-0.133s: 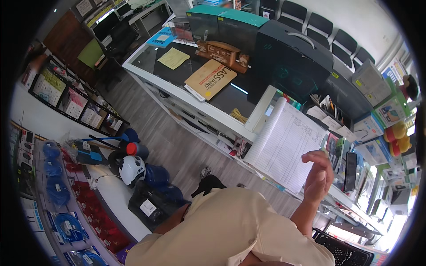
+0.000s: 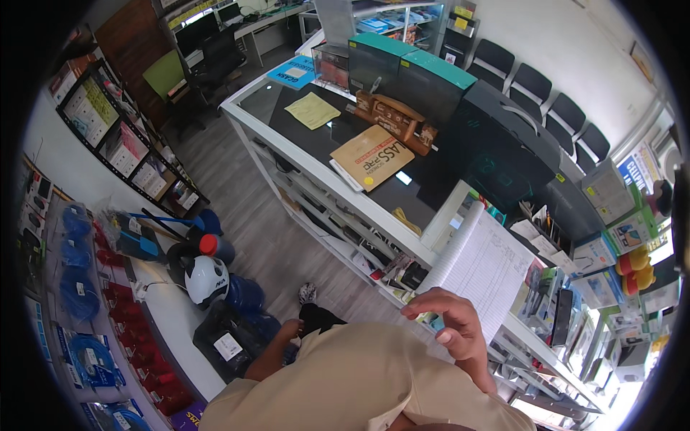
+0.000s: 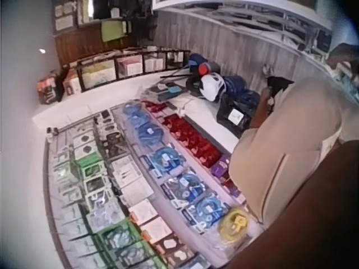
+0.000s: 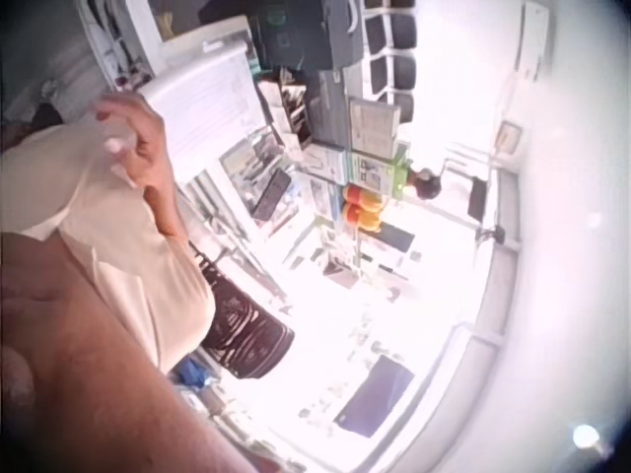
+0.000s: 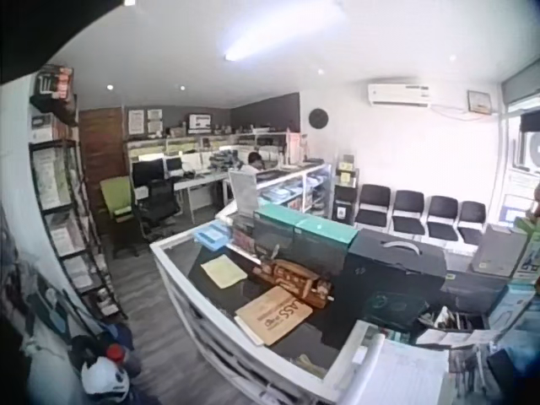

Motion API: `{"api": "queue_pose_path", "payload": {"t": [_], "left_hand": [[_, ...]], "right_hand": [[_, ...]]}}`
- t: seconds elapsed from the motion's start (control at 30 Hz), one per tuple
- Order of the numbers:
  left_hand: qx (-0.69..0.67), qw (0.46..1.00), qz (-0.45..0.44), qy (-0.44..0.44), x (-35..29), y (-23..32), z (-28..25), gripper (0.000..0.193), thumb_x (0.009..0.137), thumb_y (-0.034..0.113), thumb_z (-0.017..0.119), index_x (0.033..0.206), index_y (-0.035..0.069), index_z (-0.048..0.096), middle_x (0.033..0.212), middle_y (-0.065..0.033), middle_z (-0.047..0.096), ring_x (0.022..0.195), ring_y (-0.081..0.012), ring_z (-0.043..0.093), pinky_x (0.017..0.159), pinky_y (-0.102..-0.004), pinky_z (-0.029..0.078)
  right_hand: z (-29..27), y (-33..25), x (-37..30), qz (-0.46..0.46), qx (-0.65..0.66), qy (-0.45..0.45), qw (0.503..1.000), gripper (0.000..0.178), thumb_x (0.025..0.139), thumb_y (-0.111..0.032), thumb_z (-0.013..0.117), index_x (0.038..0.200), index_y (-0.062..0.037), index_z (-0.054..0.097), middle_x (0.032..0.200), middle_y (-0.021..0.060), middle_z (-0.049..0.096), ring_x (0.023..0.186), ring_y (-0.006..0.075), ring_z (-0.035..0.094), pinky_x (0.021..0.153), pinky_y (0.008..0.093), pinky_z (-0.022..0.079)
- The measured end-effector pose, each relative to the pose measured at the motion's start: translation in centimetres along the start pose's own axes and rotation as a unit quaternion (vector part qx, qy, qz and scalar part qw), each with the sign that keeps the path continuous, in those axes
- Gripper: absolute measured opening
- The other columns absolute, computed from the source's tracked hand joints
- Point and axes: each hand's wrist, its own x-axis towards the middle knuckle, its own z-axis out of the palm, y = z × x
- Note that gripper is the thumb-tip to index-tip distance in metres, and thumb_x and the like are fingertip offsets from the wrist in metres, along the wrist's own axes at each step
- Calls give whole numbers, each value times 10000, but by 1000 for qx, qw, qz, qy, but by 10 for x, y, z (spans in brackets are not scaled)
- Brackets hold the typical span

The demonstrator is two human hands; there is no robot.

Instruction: The person walks through a mobile repair shop, picks up a correction pen and writes in a ledger, then moves to a display rack and repeatedly picks up, fans, and places back multiple packaged phone accessories. The person also briefly handles a yellow phone case and a yellow paper.

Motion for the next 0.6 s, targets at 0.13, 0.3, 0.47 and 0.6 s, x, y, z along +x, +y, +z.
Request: {"api": "queue_pose_path", "payload": {"t": [0.13, 0.3, 0.47, 0.6], "left_hand": [[-297, 942, -61, 146, 73, -14, -29, 318, 966, 270, 603, 1169, 67, 741, 1213, -111, 742, 1074, -277, 712, 976, -377, 518], [-262, 961, -30, 76, 79, -62, -120, 411, 1027, 377, 557, 1270, 78, 701, 1268, -134, 719, 1227, -259, 640, 1074, -364, 450], [-220, 969, -12, -114, 54, -131, -232, 385, 1047, 306, 528, 1293, 55, 684, 1180, -87, 737, 1090, -207, 663, 1007, -337, 479], [-287, 950, -11, -124, 43, -170, -285, 378, 1047, 298, 525, 1285, 52, 685, 1165, -87, 737, 1069, -201, 663, 986, -332, 485]], "right_hand": [[66, 56, 86, 125, 25, -133, 983, 405, 1029, -310, 651, 1285, 3, 682, 1189, 125, 726, 1028, 239, 666, 942, 368, 510], [158, 124, 215, 225, -120, -165, 953, 406, 1048, -374, 637, 1314, -73, 693, 1212, 104, 733, 1039, 214, 665, 916, 358, 511], [238, 160, 351, 172, -153, -188, 955, 393, 1044, -357, 637, 1283, -51, 699, 1166, 122, 736, 1076, 225, 677, 930, 369, 517], [286, 185, 440, 145, -146, -195, 959, 403, 1047, -353, 643, 1273, -24, 699, 1130, 117, 740, 1063, 201, 678, 950, 345, 515]]}}
